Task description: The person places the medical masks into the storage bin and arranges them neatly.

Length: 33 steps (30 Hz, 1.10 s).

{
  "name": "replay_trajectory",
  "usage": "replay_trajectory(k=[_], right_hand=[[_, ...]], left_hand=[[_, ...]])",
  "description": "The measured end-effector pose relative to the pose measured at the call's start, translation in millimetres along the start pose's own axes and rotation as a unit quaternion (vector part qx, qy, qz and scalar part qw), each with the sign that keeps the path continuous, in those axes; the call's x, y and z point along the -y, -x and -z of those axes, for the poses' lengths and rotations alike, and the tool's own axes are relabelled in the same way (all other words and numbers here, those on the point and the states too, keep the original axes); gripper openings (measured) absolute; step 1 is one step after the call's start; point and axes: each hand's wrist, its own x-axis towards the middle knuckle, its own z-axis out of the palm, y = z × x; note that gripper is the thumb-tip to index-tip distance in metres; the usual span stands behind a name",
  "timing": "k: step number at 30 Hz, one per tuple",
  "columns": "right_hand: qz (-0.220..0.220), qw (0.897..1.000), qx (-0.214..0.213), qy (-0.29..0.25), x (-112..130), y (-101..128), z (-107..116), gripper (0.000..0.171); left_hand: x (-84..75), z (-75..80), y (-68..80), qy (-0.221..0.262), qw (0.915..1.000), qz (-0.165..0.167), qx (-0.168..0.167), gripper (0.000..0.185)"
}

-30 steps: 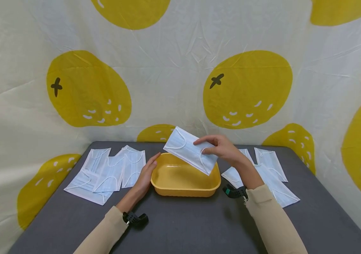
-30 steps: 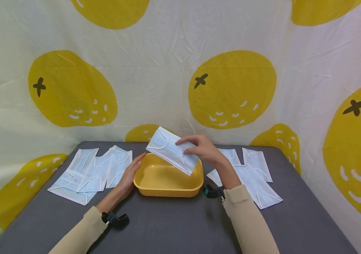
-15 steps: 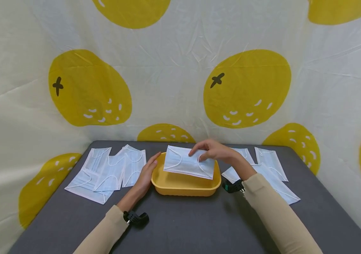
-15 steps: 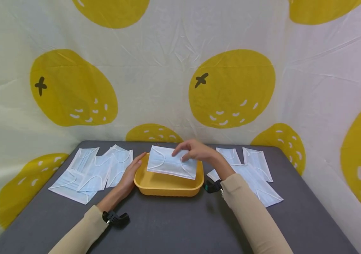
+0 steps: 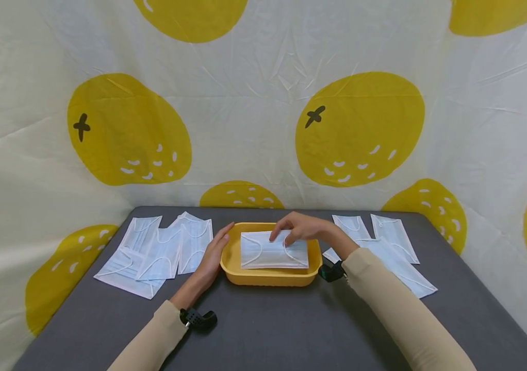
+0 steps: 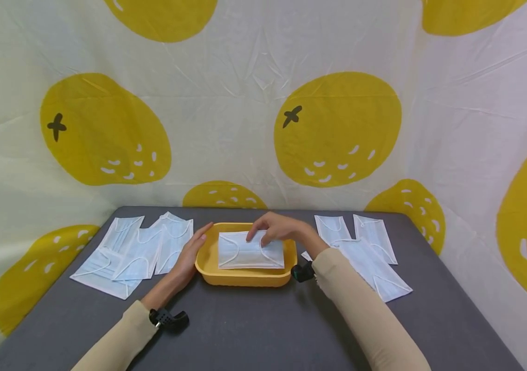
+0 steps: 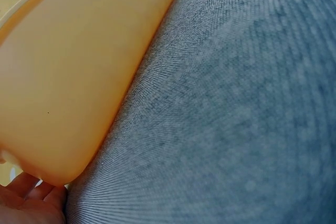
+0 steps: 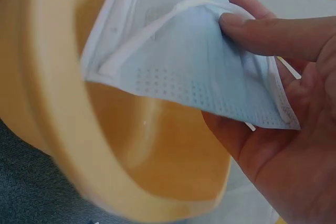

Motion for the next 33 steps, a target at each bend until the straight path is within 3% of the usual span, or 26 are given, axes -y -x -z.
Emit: replay_trajectory(k=[5,9,17,26,33], right_hand=[[-0.048,0.998,0.011,0.046,5,-8,-5,0.038],[-0.062,0.994,0.023,0.088,11,-12,-8,0.037],[-0.11,0.987,0.032,0.11,12,-19,-12,0.042],[-0.106,0.984,0.034,0.14,11,-18,-8,0.041],[-0.129,0.981,0.03,0.144,18,-18,-5,0.036]], left_hand=[[-0.2,1.0,0.5,-0.001,1.0,-0.002,0.004,0.049],[-0.4,1.4,0.9,-0.006,1.0,-0.001,0.002,0.049],[-1.5,1.8,0.6,-0.001,1.0,0.006,0.0,0.05],[-1.9,0.7,1.1,-0.005,1.0,0.008,-0.002,0.049],[0.6,1.2,0.5,-0.004,1.0,0.003,0.001,0.05]])
